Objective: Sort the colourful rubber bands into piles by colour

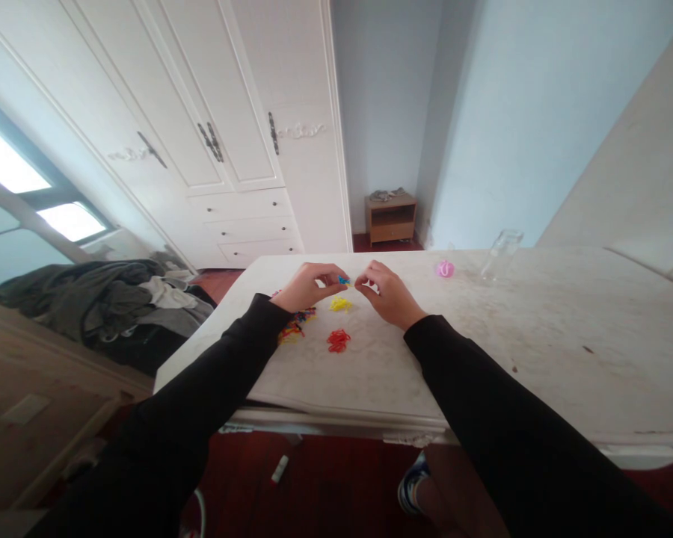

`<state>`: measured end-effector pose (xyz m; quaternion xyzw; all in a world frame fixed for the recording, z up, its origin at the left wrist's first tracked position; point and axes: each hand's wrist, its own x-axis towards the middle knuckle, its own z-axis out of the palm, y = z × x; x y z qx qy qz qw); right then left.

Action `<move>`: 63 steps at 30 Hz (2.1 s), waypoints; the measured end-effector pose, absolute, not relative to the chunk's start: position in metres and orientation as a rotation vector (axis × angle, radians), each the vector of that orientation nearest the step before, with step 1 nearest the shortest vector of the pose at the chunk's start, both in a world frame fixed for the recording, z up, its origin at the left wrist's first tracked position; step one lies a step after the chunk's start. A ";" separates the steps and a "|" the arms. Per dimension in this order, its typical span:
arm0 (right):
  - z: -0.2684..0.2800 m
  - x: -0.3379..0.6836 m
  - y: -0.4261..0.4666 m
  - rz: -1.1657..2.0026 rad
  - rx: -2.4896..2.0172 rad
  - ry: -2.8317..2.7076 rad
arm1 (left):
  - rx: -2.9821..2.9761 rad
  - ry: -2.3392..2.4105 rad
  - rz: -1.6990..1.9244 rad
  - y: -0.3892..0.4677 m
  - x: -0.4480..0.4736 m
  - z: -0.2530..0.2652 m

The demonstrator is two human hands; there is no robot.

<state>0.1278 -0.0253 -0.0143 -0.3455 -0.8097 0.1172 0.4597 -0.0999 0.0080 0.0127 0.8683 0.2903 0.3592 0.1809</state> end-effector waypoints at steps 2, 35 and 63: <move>-0.015 0.127 -0.025 0.302 -0.851 -1.986 | 2.502 0.823 1.036 0.007 -0.100 0.014; -0.012 0.126 -0.026 0.311 -0.860 -1.954 | 2.522 0.860 0.948 0.005 -0.097 0.018; -0.011 0.140 -0.021 0.223 -0.929 -1.864 | 2.606 0.885 0.498 0.021 -0.119 0.017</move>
